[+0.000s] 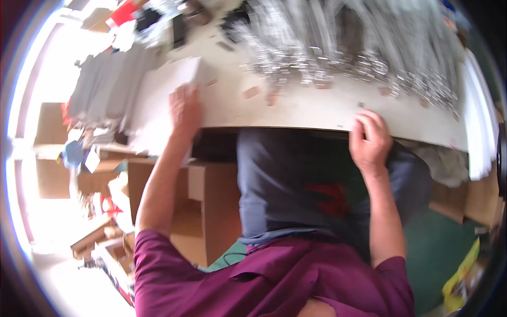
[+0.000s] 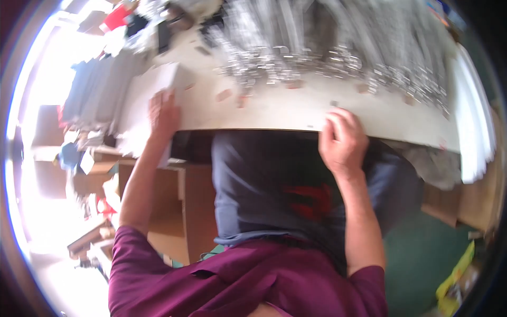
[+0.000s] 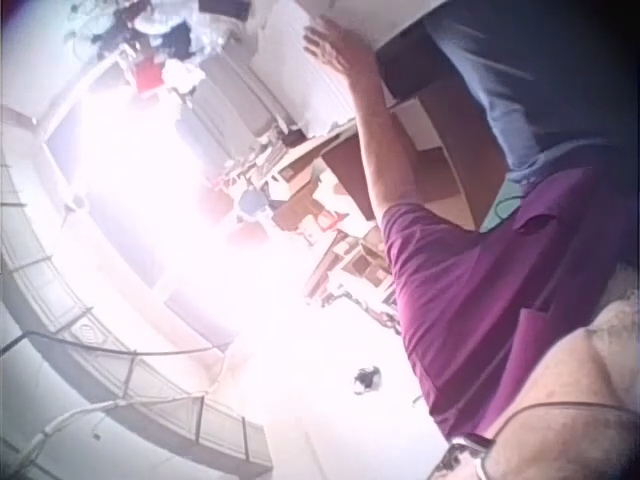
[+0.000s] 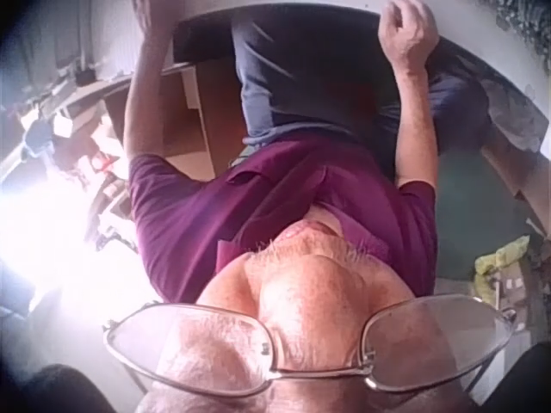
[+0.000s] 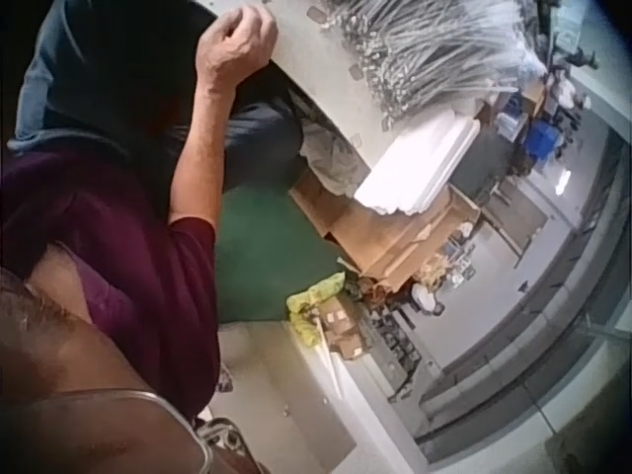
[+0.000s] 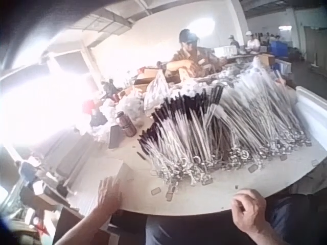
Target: Gathering bundles of thin metal wires and inserting them into white rectangular plastic tubes for packaging.
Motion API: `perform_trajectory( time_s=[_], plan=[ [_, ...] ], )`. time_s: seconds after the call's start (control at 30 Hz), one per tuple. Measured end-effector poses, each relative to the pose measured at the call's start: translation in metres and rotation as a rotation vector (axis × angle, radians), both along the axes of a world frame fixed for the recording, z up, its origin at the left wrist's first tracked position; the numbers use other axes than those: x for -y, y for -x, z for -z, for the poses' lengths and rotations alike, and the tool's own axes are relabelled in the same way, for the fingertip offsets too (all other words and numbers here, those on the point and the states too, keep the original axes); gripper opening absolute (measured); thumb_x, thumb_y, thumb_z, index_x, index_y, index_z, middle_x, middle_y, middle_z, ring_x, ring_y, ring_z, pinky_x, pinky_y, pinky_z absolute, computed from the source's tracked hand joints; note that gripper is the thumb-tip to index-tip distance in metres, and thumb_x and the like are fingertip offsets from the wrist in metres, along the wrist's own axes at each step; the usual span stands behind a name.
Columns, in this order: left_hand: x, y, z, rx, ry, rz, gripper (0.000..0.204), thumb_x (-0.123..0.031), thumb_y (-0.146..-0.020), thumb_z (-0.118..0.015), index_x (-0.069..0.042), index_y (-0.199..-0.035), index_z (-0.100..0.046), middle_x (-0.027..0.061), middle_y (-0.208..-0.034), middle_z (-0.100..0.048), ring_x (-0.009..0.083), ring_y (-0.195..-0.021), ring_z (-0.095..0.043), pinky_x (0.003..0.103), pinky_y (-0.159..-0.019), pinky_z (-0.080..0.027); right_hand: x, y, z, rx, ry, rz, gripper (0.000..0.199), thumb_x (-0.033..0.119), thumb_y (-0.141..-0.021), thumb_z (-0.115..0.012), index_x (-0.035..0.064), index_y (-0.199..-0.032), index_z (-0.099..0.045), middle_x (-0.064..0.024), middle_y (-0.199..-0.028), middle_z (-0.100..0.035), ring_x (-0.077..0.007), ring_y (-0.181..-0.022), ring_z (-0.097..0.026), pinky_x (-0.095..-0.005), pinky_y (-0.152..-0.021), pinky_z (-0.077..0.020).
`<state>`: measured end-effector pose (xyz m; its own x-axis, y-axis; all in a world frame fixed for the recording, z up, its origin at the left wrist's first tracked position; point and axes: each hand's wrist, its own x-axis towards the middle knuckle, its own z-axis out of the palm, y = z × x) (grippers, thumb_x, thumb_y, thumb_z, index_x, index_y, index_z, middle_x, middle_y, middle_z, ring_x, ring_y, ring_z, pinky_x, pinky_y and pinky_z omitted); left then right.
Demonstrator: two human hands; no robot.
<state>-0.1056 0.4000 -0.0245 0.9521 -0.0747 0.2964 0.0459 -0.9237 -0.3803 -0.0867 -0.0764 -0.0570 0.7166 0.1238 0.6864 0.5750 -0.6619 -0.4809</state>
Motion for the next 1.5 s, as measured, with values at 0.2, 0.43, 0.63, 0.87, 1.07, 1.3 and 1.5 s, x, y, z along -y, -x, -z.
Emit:
perform_trajectory(
  time_s=[0.2, 0.43, 0.63, 0.87, 1.07, 1.3, 1.5],
  plan=[
    [0.083, 0.000, -0.024, 0.068, 0.374, 0.267, 0.038, -0.010, -0.093, -0.068, -0.002, -0.129, -0.064, 0.0241, -0.136, -0.061, 0.0425, -0.126, -0.057, 0.050, -0.109, -0.045, -0.003, 0.001, 0.001, -0.033, -0.149, -0.044, 0.008, 0.003, -0.083, -0.071, 0.0060, -0.090, -0.068, -0.0106, -0.094, -0.070, -0.0329, -0.084, -0.069, -0.0415, -0.073, -0.0573],
    [0.160, -0.027, 0.014, 0.045, 0.824, 0.397, 0.025, -0.007, -0.096, -0.065, 0.000, -0.120, -0.067, 0.0232, -0.120, -0.069, 0.0415, -0.112, -0.066, 0.045, -0.099, -0.051, 0.082, 0.016, -0.037, 0.061, -0.199, 0.000, 0.008, 0.000, -0.086, -0.074, 0.0005, -0.092, -0.069, -0.0138, -0.091, -0.072, -0.0302, -0.077, -0.072, -0.0356, -0.069, -0.0584],
    [0.167, -0.027, 0.031, 0.201, 0.823, 0.356, 0.025, -0.007, -0.095, -0.065, 0.002, -0.119, -0.067, 0.0212, -0.123, -0.068, 0.0389, -0.113, -0.066, 0.044, -0.099, -0.052, 0.267, 0.001, -0.047, -0.056, 0.341, 0.739, 0.038, 0.014, -0.087, -0.072, -0.0010, -0.121, -0.064, -0.0207, -0.123, -0.065, -0.0374, -0.119, -0.061, -0.0467, -0.103, -0.0479],
    [0.163, -0.030, 0.036, 0.191, 0.748, 0.327, 0.027, -0.007, -0.095, -0.065, 0.003, -0.120, -0.066, 0.0217, -0.124, -0.068, 0.0396, -0.114, -0.066, 0.045, -0.099, -0.052, 0.359, -0.003, -0.055, -0.365, 0.762, 0.930, 0.065, 0.021, -0.086, -0.077, -0.0007, -0.142, -0.052, -0.0200, -0.144, -0.054, -0.0366, -0.138, -0.047, -0.0482, -0.118, -0.0352],
    [0.161, -0.030, 0.038, 0.194, 0.733, 0.336, 0.028, -0.008, -0.095, -0.065, 0.004, -0.120, -0.066, 0.0227, -0.125, -0.067, 0.0410, -0.115, -0.065, 0.046, -0.100, -0.051, 0.364, -0.008, -0.043, -0.339, 0.756, 0.937, 0.063, 0.020, -0.084, -0.080, 0.0001, -0.139, -0.055, -0.0175, -0.142, -0.056, -0.0352, -0.134, -0.051, -0.0471, -0.116, -0.0378],
    [0.168, -0.028, 0.036, 0.195, 0.759, 0.310, 0.027, -0.007, -0.094, -0.065, 0.003, -0.119, -0.066, 0.0229, -0.127, -0.067, 0.0416, -0.115, -0.065, 0.046, -0.100, -0.051, 0.360, -0.009, -0.051, -0.332, 0.718, 0.941, 0.056, 0.015, -0.085, -0.077, -0.0001, -0.136, -0.057, -0.0186, -0.140, -0.058, -0.0363, -0.130, -0.053, -0.0482, -0.114, -0.0387],
    [0.167, -0.027, 0.035, 0.201, 0.780, 0.301, 0.026, -0.006, -0.094, -0.066, 0.002, -0.119, -0.067, 0.0214, -0.125, -0.068, 0.0400, -0.115, -0.066, 0.045, -0.100, -0.052, 0.356, -0.004, -0.055, -0.265, 0.805, 1.006, 0.056, 0.013, -0.085, -0.074, -0.0010, -0.136, -0.056, -0.0213, -0.139, -0.057, -0.0389, -0.130, -0.053, -0.0509, -0.114, -0.0386]
  ],
)
